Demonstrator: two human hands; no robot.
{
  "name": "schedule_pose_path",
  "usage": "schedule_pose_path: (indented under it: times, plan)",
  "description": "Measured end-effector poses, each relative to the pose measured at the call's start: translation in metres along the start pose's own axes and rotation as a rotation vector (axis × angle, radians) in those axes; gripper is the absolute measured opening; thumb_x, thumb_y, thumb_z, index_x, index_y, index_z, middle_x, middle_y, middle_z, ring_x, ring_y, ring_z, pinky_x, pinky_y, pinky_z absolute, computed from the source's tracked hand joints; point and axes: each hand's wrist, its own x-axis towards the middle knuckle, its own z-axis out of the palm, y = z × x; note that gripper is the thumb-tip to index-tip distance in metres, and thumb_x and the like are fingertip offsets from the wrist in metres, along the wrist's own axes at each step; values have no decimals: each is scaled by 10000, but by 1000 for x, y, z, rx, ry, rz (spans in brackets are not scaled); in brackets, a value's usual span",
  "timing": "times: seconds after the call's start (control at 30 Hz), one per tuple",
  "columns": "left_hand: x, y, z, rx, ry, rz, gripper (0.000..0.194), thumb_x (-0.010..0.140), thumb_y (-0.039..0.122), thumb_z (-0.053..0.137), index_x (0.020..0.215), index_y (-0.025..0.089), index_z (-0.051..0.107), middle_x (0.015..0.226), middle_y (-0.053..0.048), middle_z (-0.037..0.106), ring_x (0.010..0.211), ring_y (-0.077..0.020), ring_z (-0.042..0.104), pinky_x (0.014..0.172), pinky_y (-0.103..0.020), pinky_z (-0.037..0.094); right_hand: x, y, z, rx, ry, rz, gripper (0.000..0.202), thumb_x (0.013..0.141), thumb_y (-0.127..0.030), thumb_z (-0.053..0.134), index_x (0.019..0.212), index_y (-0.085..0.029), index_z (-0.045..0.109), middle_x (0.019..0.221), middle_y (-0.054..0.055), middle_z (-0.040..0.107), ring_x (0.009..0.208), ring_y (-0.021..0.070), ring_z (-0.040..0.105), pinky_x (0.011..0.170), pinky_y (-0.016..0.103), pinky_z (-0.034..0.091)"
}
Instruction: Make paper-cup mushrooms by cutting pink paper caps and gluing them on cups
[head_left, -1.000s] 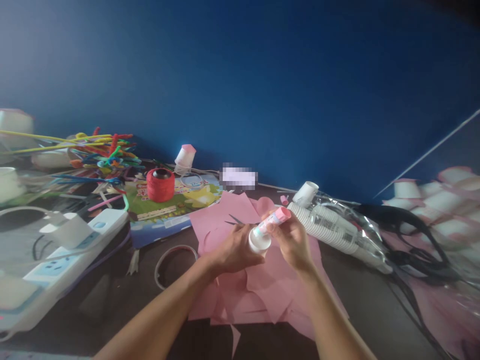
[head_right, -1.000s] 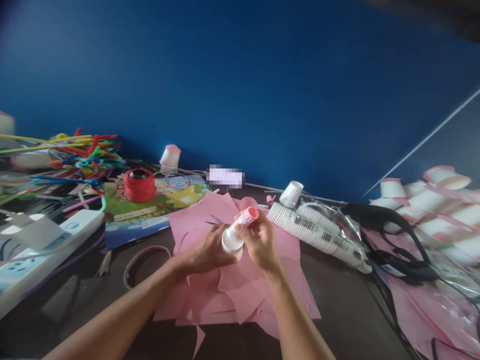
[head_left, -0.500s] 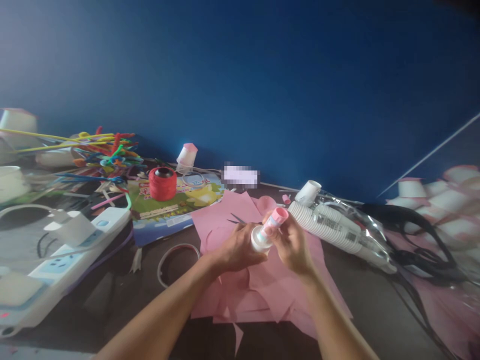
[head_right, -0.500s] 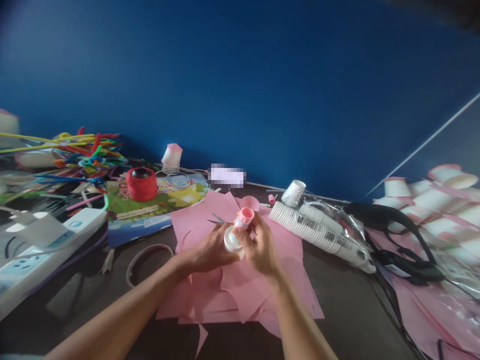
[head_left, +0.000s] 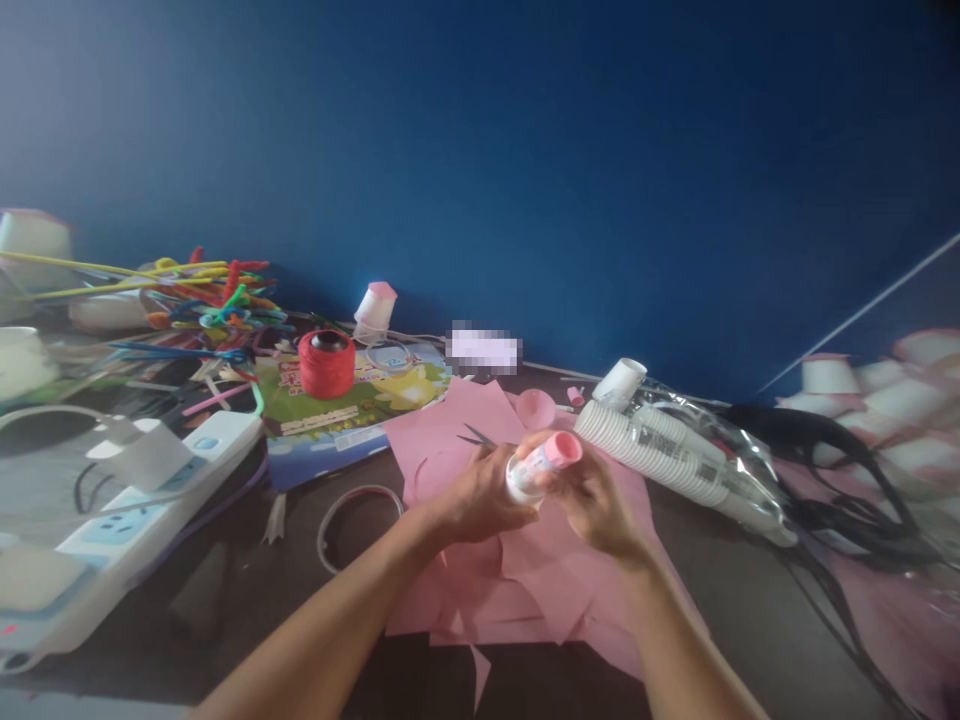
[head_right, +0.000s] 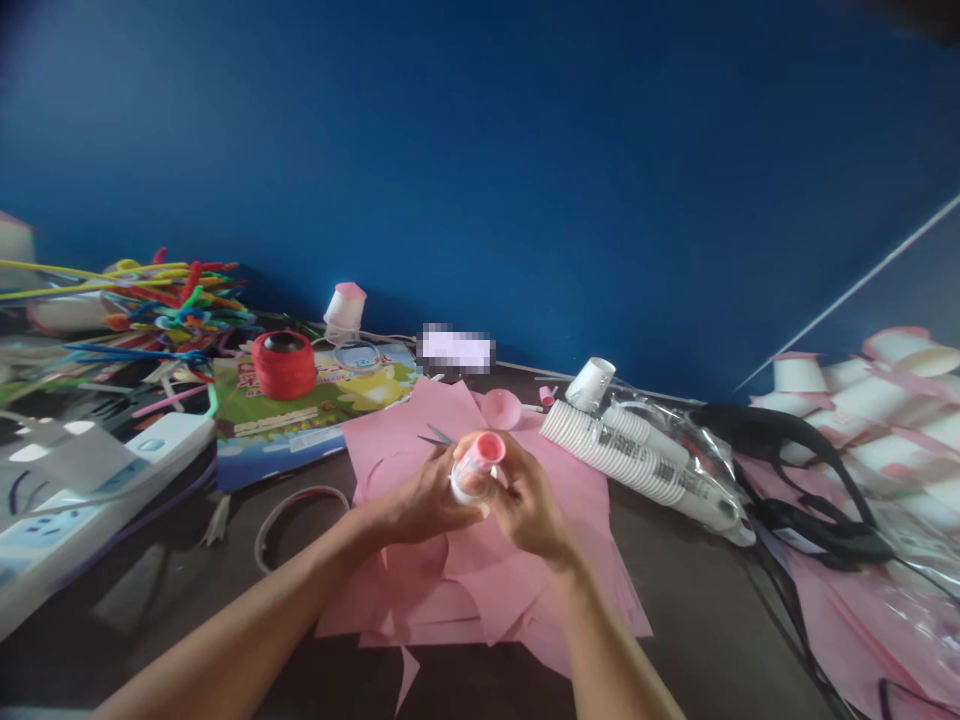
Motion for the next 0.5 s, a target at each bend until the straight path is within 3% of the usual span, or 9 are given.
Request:
schedule_pose_path:
  times: [0.2, 0.33, 0.5]
  plan:
    - [-2, 2, 2, 12, 42, -17, 401, 638, 271, 616, 995, 174, 463, 871, -47, 583, 790, -194, 565, 771, -371, 470, 1, 2, -9, -94, 181, -38, 165, 854, -310, 494, 954, -204, 572, 946, 57, 584, 795, 176, 553, 680, 304, 449]
    - [1, 3, -2, 24, 11, 18, 424, 640, 273, 624, 1019, 168, 465, 920, -71, 583, 828, -207, 568, 767, -378, 472, 0, 9, -1, -225, 97, -92, 241, 817, -220, 555, 1057, -219, 544, 1007, 60, 592, 886, 189, 561, 763, 331, 453]
    - [3, 6, -8, 4, -7, 66, 145, 695, 229, 546, 831, 188, 519, 805, -20, 576, 746, -153, 556, 702, -295, 468, 4, 6, 12, -302, -42, -277, 335, 780, -154, 578, 1102, -239, 547, 986, 51, 601, 898, 190, 563, 783, 352, 463]
